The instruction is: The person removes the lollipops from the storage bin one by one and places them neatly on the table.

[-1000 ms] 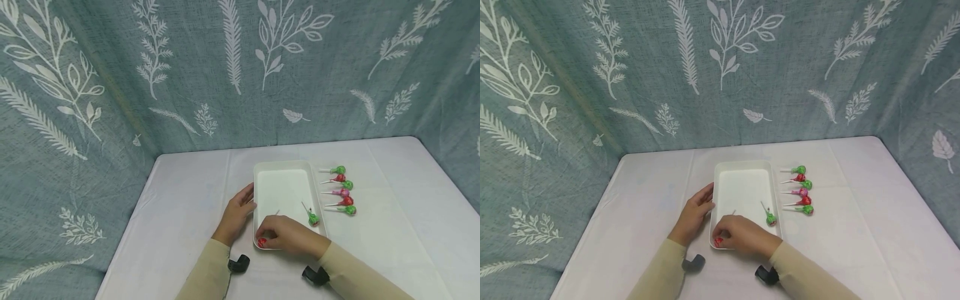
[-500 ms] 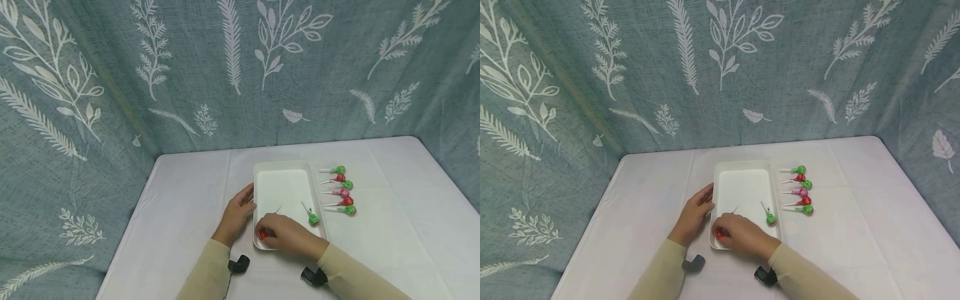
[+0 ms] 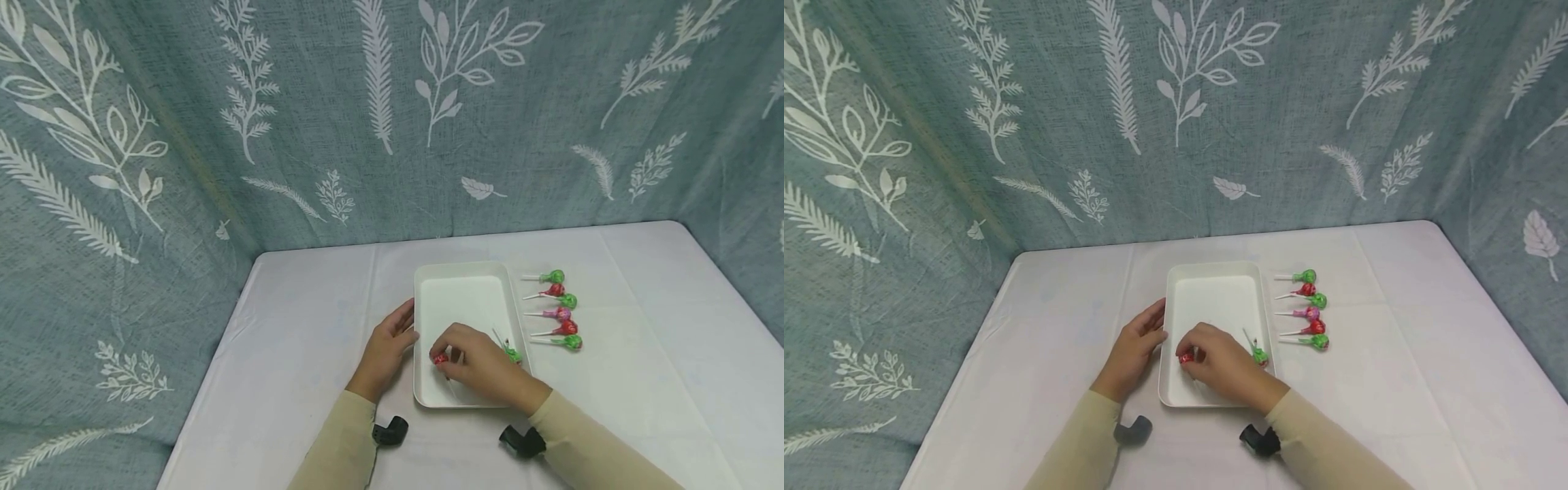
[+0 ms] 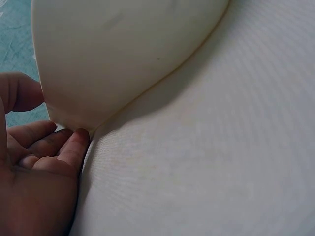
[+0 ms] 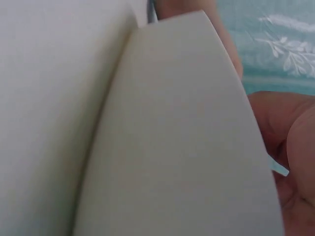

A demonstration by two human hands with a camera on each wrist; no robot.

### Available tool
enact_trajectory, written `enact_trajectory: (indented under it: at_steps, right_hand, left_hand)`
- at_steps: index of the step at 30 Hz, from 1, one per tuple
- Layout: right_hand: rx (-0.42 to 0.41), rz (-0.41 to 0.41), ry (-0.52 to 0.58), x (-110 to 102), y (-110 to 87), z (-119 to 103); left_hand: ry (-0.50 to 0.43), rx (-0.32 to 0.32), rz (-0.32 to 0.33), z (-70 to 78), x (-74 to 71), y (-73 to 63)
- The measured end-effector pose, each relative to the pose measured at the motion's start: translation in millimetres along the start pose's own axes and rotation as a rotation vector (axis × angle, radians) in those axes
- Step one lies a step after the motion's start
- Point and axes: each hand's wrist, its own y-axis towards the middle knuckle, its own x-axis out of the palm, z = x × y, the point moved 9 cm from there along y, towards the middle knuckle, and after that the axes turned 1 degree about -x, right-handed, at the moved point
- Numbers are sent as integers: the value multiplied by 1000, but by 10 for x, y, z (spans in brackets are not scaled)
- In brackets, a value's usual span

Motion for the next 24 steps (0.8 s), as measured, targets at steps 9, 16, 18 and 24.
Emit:
enact_trajectory:
  at_steps: [9, 16, 18, 24]
  right_hand:
    - [56, 101, 32, -255, -51, 117]
    - [126, 134, 64, -359, -106, 203]
    - [143, 136, 75, -375, -123, 221]
    - [117, 165, 51, -449, -160, 226]
  left_hand:
    - [-1, 0, 7, -4, -9, -7]
    - [15, 2, 15, -13, -15, -5]
    - [16, 1, 16, -13, -16, -6]
    - [13, -4, 15, -18, -10, 2]
